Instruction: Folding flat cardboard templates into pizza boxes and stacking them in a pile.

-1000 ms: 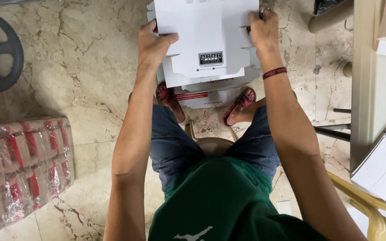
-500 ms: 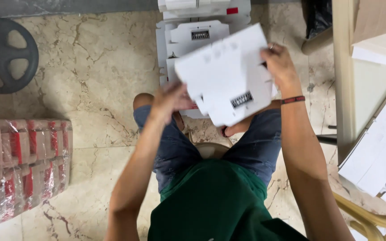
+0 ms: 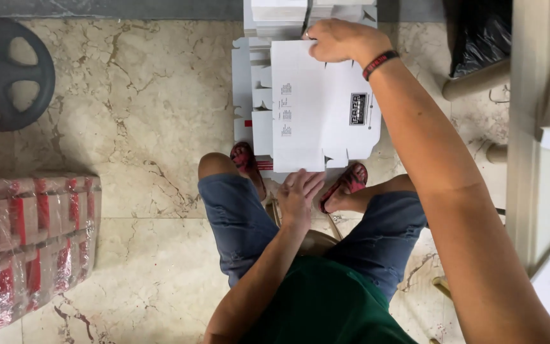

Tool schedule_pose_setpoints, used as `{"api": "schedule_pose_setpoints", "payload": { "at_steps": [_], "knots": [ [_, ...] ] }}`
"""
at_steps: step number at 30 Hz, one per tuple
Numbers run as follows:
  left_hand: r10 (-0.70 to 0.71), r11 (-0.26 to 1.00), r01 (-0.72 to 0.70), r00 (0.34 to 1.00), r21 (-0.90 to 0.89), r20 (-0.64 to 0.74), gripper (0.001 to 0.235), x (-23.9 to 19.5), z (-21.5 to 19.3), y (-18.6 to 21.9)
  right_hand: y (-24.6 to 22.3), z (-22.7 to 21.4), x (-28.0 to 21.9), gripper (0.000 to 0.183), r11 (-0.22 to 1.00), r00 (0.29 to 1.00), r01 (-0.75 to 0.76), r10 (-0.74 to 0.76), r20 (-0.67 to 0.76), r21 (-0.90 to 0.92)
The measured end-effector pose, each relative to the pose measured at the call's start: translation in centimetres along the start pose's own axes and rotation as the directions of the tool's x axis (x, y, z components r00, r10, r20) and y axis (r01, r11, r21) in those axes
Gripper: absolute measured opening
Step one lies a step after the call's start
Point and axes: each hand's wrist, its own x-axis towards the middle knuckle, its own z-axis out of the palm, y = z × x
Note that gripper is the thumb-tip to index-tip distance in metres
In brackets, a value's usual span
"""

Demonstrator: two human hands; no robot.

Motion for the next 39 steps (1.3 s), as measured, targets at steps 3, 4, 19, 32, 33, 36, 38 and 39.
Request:
{"api": "schedule_pose_setpoints", "payload": {
  "at_steps": [3,4,19,32,33,36,38,39],
  "knots": [
    [-0.015,0.995,0.011,0.999,-0.098,-0.032,0.029,2.6,0.2,-0.6,-1.0,-0.5,2.6,0.063,1.0,0.998,0.024,-0.023,0.051,-0.019],
    [-0.02,0.995,0.016,0.999,-0.1,-0.038,0.029,2.9,0.2,-0.5,-1.1,-0.5,3.1,0.063,1.0,0.998,0.024,-0.023,0.06,-0.02],
    [-0.049,0.997,0.054,0.995,0.05,-0.088,0.028,3.6,1.3,1.4,2.1,3.8,8.7,0.062,0.994,0.997,0.075,-0.076,0.008,0.085],
    [0.591,0.042,-0.717,0.58,0.696,0.561,0.03,9.7,-1.2,15.1,13.4,17.7,-5.5,0.043,0.477,0.734,0.313,0.427,-0.528,0.821],
    [0.669,-0.166,-0.724,0.416,0.669,0.616,0.05,11.7,0.9,16.7,13.4,18.9,-6.6,0.054,0.448,0.815,0.084,0.483,-0.32,0.89],
    [0.427,0.007,-0.453,0.807,0.891,0.407,0.089,20.0,4.0,17.6,14.1,21.2,-3.8,0.09,0.328,0.905,0.057,0.381,-0.187,0.943],
    [0.346,0.12,-0.405,0.873,0.906,0.344,0.081,20.4,5.5,17.3,11.6,19.1,-5.5,0.078,0.447,0.914,-0.047,0.38,-0.142,0.894],
    [0.255,0.235,-0.336,0.927,0.912,0.275,0.073,20.7,6.3,17.2,10.3,17.9,-6.3,0.073,0.562,0.92,-0.151,0.38,-0.093,0.813]
  ]
}}
